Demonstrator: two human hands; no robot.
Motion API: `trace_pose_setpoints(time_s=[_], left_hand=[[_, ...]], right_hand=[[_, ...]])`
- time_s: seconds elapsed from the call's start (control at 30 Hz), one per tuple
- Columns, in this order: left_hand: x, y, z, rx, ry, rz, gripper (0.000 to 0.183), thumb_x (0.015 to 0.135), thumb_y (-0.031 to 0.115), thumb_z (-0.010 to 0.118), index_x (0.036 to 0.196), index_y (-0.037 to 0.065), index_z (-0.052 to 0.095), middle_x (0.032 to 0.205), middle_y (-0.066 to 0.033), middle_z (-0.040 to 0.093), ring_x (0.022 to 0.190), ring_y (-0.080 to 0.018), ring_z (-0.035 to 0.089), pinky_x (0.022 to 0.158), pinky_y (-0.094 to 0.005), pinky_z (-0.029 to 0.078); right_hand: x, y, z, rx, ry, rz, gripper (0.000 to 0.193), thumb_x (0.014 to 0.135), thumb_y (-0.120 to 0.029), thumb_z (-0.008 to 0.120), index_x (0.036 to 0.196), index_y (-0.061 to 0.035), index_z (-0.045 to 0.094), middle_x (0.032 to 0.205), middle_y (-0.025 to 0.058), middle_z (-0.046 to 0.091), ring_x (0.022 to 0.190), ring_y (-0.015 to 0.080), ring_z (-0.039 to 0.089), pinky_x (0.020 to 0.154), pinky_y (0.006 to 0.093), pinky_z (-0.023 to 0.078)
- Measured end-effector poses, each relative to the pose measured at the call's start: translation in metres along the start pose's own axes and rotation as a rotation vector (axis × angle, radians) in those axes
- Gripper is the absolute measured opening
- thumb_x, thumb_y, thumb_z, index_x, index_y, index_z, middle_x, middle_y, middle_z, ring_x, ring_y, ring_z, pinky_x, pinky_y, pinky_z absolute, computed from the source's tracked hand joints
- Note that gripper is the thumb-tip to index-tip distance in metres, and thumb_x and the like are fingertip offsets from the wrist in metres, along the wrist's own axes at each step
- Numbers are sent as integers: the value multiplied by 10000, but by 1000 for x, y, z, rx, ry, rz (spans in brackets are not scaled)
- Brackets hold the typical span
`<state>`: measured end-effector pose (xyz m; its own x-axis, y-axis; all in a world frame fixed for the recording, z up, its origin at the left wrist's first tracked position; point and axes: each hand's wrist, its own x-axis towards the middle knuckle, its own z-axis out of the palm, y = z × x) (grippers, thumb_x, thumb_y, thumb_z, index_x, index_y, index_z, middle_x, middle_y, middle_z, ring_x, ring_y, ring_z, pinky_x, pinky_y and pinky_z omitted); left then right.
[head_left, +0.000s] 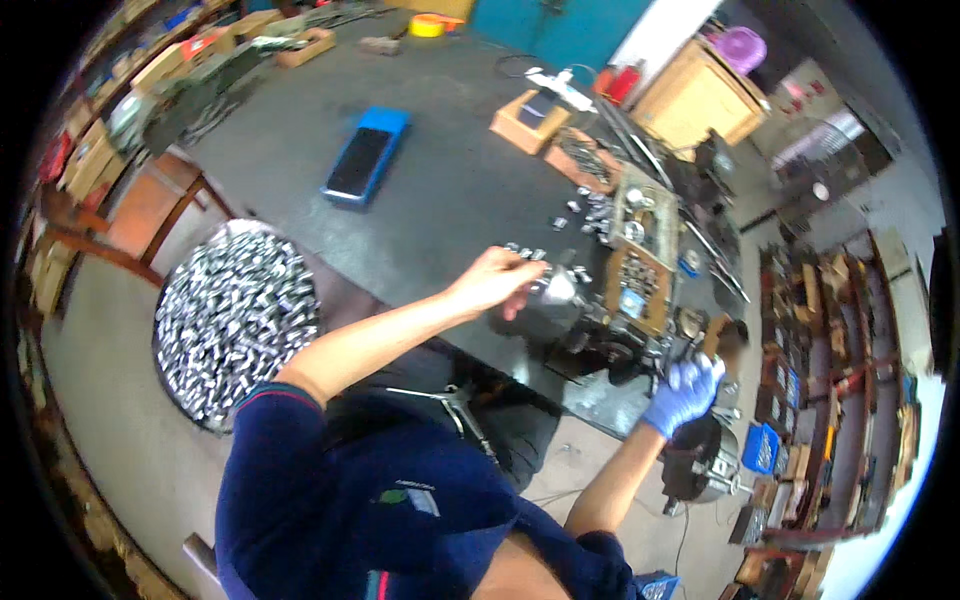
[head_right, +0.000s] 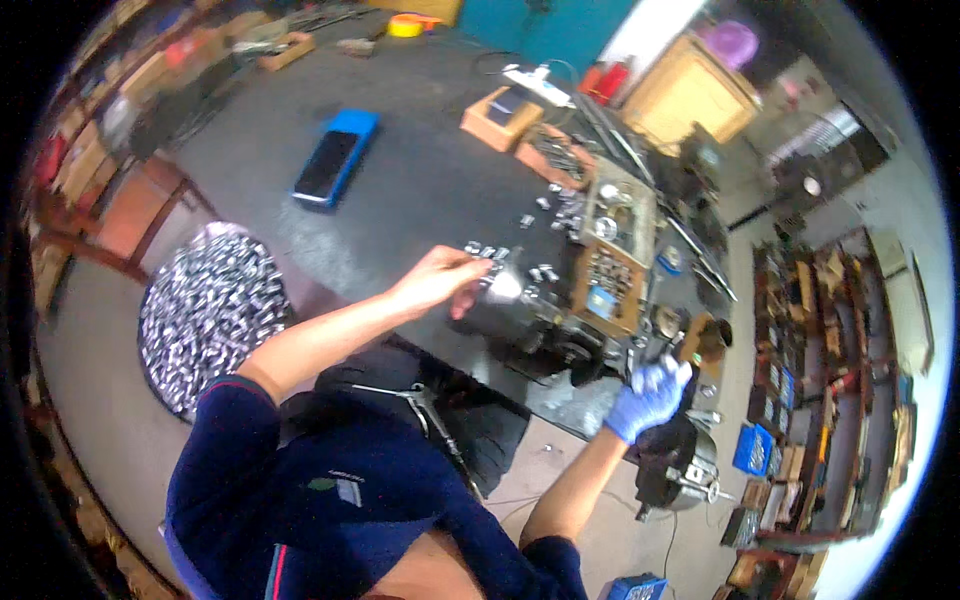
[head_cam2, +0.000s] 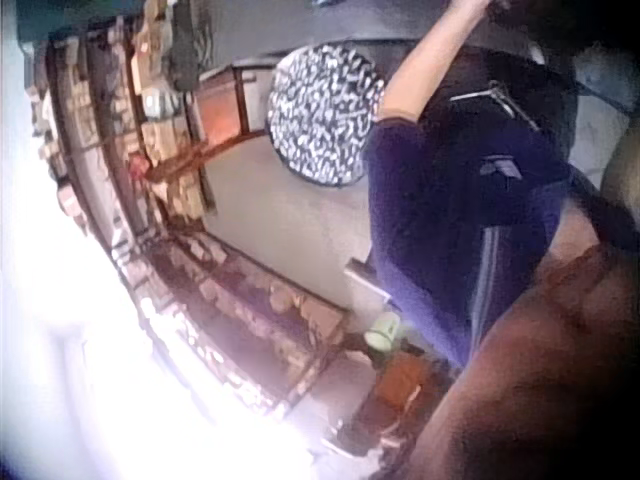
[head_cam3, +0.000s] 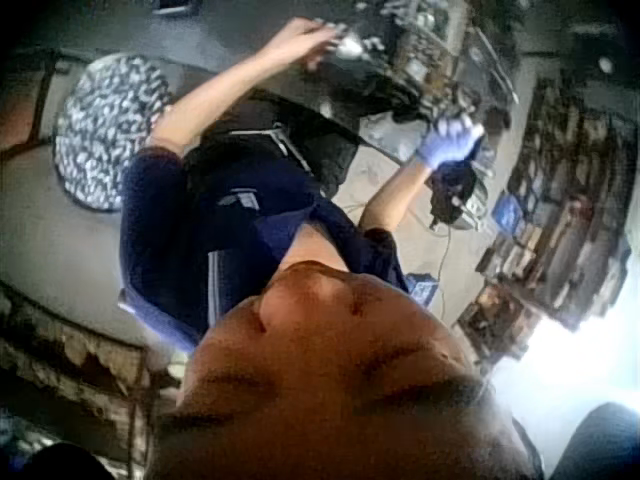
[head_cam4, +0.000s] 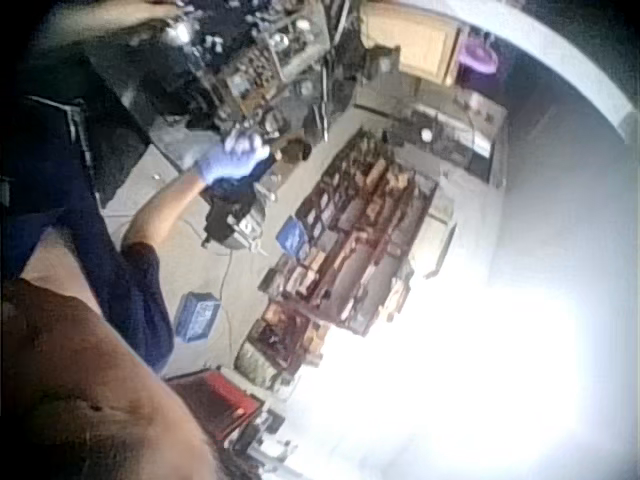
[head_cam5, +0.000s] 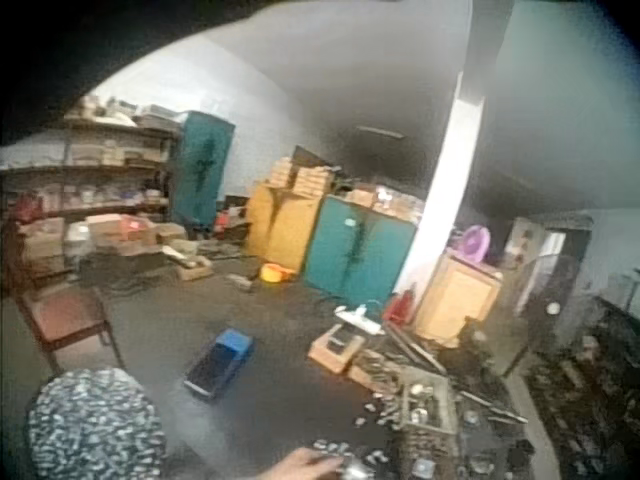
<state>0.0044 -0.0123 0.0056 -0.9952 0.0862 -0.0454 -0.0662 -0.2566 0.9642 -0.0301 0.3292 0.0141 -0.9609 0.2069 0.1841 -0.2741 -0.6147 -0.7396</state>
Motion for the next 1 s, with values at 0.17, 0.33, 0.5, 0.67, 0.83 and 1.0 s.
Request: trace_pose_setpoints(time_s=[0.17,0.33,0.5,0.67,0.83,1.0], left_hand=[[1,1,-5,-46,-28,16,341,830,271,599,724,-53,581,598,-82,547,471,-133,546,394,-241,450],[-21,1,-38,49,-4,25,293,809,229,629,779,-61,601,624,-87,569,484,-141,553,441,-251,451],[-109,23,-124,443,322,8,249,788,199,649,790,-46,604,631,-63,580,504,-110,548,463,-243,439],[-222,34,-207,1383,832,-128,220,729,187,646,730,-22,578,616,-141,592,582,-253,602,539,-349,461],[-210,48,-190,1586,936,-148,303,743,166,621,994,3,575,762,-182,623,710,-333,614,623,-410,472],[-74,14,-109,1300,394,343,217,732,159,586,916,50,622,900,-143,621,829,-320,600,716,-402,481]], right_hand=[[-46,18,-45,13,45,99,414,916,-381,430,756,-30,579,456,11,434,329,82,357,280,202,269],[-25,58,-63,-97,311,226,342,881,-387,498,719,-87,524,462,-48,349,339,51,284,296,194,209],[-17,63,-59,-132,317,217,289,896,-350,473,719,-125,508,483,-56,366,350,47,297,296,194,208],[-20,68,-62,-65,320,219,316,907,-355,454,697,-124,498,486,-58,373,352,41,301,298,186,225],[-19,69,-65,-25,309,237,335,894,-370,480,701,-101,526,473,-49,396,349,43,319,294,179,233],[-24,65,-67,-11,311,211,327,886,-364,495,690,-104,525,477,-38,412,346,55,328,293,180,250]])
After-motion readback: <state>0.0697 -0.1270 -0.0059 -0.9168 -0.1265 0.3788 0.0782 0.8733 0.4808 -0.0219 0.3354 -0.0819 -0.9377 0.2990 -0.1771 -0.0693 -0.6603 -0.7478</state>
